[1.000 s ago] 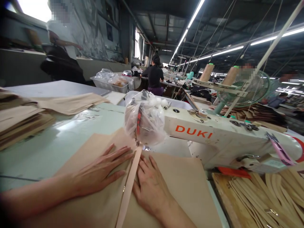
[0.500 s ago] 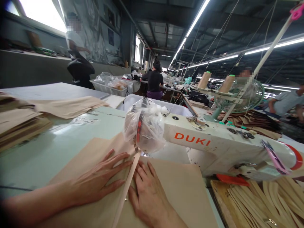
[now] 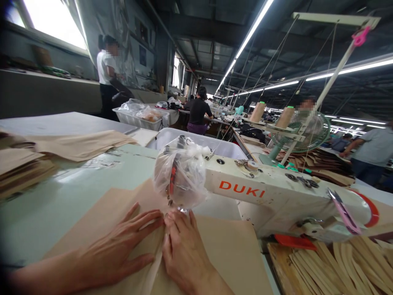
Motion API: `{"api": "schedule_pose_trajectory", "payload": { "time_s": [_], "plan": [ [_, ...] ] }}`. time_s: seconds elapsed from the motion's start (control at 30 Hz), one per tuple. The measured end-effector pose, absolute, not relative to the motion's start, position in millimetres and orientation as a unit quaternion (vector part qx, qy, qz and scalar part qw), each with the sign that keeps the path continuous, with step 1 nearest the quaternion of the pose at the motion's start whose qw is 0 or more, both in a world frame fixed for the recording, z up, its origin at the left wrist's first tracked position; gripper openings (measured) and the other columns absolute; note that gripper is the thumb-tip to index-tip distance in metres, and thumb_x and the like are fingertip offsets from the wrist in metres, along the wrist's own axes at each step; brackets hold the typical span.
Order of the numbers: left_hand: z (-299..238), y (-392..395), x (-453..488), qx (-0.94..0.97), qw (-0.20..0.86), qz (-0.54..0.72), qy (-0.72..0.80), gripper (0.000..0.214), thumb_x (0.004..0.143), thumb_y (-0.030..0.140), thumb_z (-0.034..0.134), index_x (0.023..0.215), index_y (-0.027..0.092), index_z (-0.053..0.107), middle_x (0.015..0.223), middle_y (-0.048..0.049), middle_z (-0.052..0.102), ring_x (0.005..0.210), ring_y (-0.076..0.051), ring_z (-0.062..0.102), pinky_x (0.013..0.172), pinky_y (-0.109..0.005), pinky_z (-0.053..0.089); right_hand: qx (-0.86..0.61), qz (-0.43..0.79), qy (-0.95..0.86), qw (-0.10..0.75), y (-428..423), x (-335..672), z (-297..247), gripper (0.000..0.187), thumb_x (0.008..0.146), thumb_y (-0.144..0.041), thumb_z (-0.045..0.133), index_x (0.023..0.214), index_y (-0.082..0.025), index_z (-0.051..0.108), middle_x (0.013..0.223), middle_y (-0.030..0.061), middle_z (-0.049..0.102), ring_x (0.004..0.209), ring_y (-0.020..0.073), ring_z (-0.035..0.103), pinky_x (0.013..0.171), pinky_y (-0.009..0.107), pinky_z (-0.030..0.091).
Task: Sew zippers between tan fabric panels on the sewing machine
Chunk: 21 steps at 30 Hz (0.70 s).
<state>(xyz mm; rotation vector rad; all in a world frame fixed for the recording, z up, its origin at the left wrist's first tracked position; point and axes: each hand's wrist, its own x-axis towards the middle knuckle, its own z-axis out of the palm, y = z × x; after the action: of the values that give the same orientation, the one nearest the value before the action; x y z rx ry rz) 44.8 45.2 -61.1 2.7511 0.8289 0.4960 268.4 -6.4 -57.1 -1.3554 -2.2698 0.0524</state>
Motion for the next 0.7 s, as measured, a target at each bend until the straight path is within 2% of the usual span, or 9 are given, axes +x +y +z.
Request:
{"api": "schedule_pose_trajectory", "payload": {
  "time_s": [0.07, 0.17, 0.4, 0.6, 0.7],
  "plan": [
    [-61, 48, 48, 0.936, 0.114, 0.168, 0.287, 0.067, 0.092, 0.040, 0.066, 0.152, 0.022, 0.042, 0.150, -0.0113, 0.051, 0.136, -0.032, 0.051, 0.127, -0.056, 0.013, -0.508, 0.017, -0.837, 0.202, 0, 271, -65, 0.048, 0.096, -0.012, 0.041, 0.144, -0.018, 0.048, 0.148, 0.0050, 0.051, 0.138, 0.0235, 0.045, 0.120, 0.059, 0.033],
    [-60, 54, 54, 0.936, 0.118, 0.155, 0.292, 0.069, 0.093, 0.038, 0.064, 0.155, 0.022, 0.038, 0.153, -0.0122, 0.048, 0.139, -0.031, 0.047, 0.126, -0.057, 0.011, -0.513, -0.003, -0.841, 0.170, 10, 278, -73, 0.052, 0.095, -0.010, 0.038, 0.147, -0.014, 0.045, 0.152, 0.0078, 0.047, 0.139, 0.0247, 0.045, 0.116, 0.060, 0.039],
    [-63, 60, 55, 0.933, 0.147, 0.123, 0.304, 0.072, 0.094, 0.042, 0.060, 0.158, 0.022, 0.033, 0.160, -0.0129, 0.038, 0.147, -0.035, 0.035, 0.121, -0.069, 0.002, -0.503, -0.048, -0.841, 0.191, 15, 280, -84, 0.051, 0.097, -0.012, 0.037, 0.147, -0.015, 0.046, 0.152, 0.0058, 0.047, 0.139, 0.0244, 0.046, 0.112, 0.054, 0.046],
    [-61, 61, 51, 0.929, 0.173, 0.118, 0.305, 0.075, 0.095, 0.045, 0.060, 0.160, 0.022, 0.030, 0.161, -0.0095, 0.035, 0.149, -0.032, 0.031, 0.122, -0.062, -0.004, -0.479, -0.100, -0.855, 0.171, 19, 282, -91, 0.055, 0.091, -0.009, 0.037, 0.146, -0.010, 0.046, 0.151, 0.0093, 0.047, 0.136, 0.0267, 0.049, 0.106, 0.053, 0.051],
    [-59, 61, 51, 0.928, 0.173, 0.108, 0.312, 0.076, 0.094, 0.044, 0.062, 0.159, 0.020, 0.032, 0.161, -0.0097, 0.035, 0.149, -0.033, 0.032, 0.122, -0.062, -0.004, -0.479, -0.108, -0.851, 0.184, 21, 284, -95, 0.055, 0.091, -0.011, 0.038, 0.146, -0.012, 0.047, 0.151, 0.0076, 0.047, 0.136, 0.0271, 0.049, 0.105, 0.052, 0.052]
  ]
}}
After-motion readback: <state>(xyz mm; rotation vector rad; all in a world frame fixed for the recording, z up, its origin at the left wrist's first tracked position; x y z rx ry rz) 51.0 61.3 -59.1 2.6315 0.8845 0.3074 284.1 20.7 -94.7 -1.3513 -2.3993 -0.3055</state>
